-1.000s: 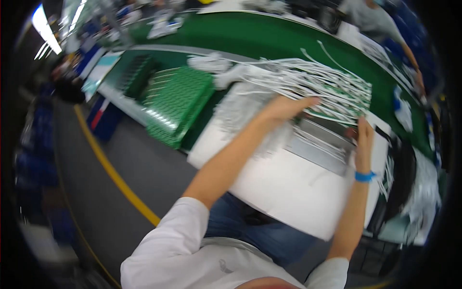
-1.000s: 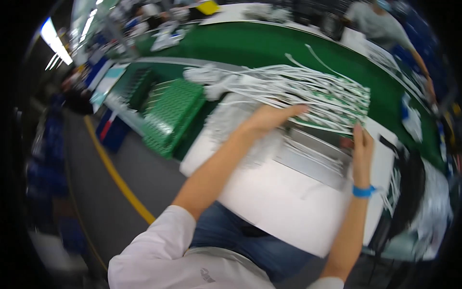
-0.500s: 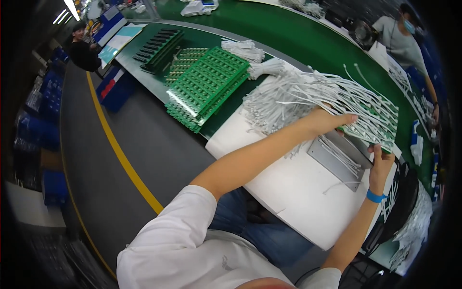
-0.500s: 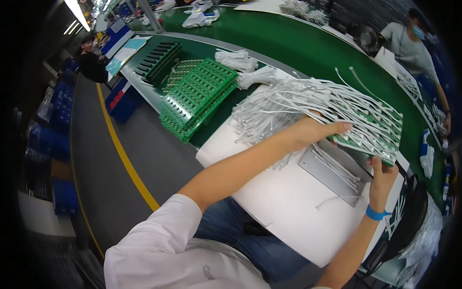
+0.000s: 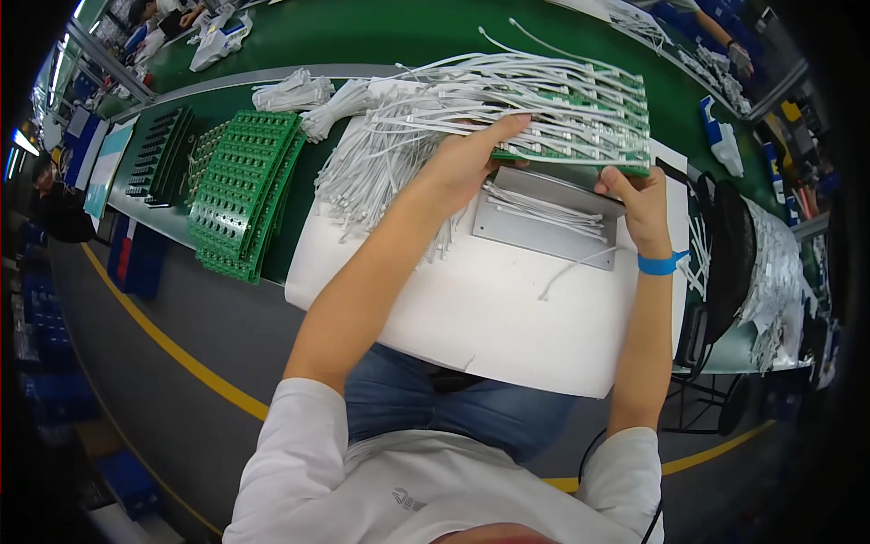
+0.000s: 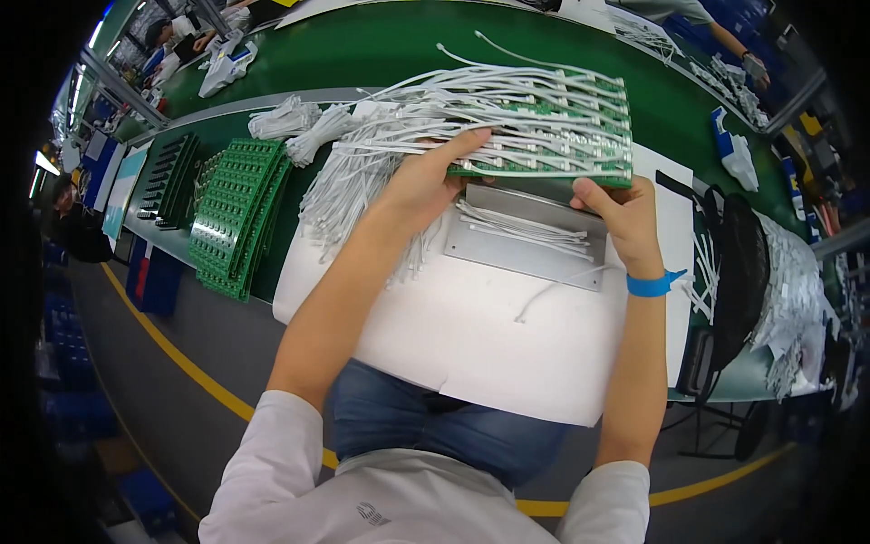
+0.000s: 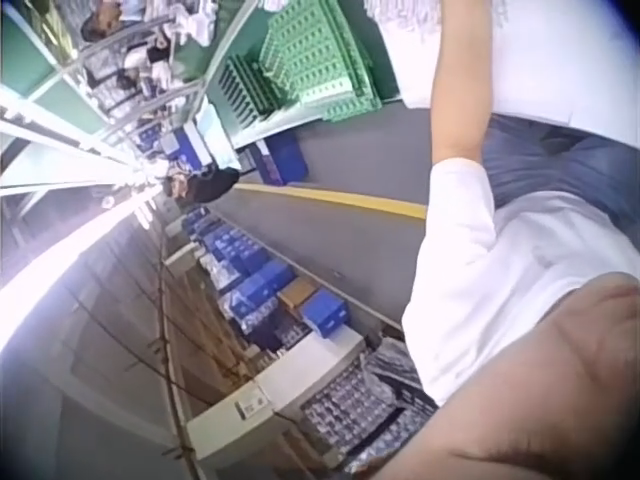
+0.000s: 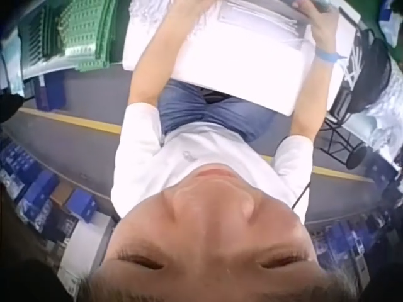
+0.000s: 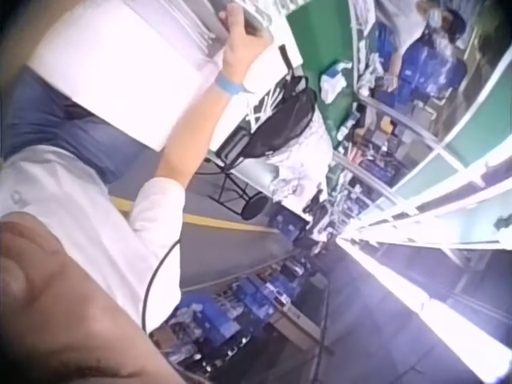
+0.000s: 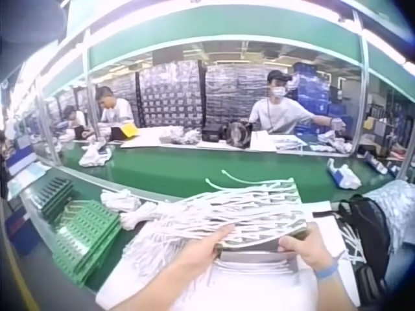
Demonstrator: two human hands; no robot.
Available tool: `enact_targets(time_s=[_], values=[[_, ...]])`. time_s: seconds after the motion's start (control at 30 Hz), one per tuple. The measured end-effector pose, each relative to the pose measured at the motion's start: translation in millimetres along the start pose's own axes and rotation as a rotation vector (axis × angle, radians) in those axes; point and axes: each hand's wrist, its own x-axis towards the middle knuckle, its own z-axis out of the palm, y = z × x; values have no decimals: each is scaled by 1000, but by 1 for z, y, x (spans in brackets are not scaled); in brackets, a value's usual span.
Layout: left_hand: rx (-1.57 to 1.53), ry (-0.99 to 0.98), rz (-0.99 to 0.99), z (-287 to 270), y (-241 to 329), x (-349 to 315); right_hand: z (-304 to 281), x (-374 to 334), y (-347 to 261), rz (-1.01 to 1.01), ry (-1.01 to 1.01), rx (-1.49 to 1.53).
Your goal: Assembling white wire bundles into green plastic connector blocks on a factory production line.
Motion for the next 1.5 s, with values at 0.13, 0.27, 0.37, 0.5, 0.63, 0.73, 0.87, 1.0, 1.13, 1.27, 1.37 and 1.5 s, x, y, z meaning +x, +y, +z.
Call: enact_targets(time_s=[0.13, 0.27, 0.37, 0.5, 0.63, 0.73, 0.87, 1.0, 1.13, 1.27, 1.37, 1.5], values=[[-173, -38, 113, -11, 6, 13, -18, 7, 12, -137, 20, 52], [24, 41, 328, -17, 18, 5, -3, 10, 3, -180, 10, -34], [699, 259, 124, -30, -1, 11, 11, 11, 4, -186, 10, -92], [628, -40, 278, -7, -33, 26, -29, 9, 31, -192, 155, -306], [152, -94, 347, -7, -16, 10, -16, 13, 36, -162, 230, -177], [193, -93, 341, -9, -11, 5, 0, 11, 30, -159, 215, -27], [193, -14, 379, -4, -26, 9, -2, 7, 26, -156, 80, 79], [109, -85, 328, -4, -28, 12, -14, 13, 39, -174, 99, 173], [195, -112, 364, -5, -25, 7, -22, 19, 45, -103, 83, 234], [437, -65, 371, -9, -23, 5, -13, 20, 46, 1, 230, 262], [472, 32, 433, -9, -27, 8, -4, 15, 37, 0, 282, 238], [379, 23, 168, 1, -3, -8, -27, 12, 39, -33, 167, 167]])
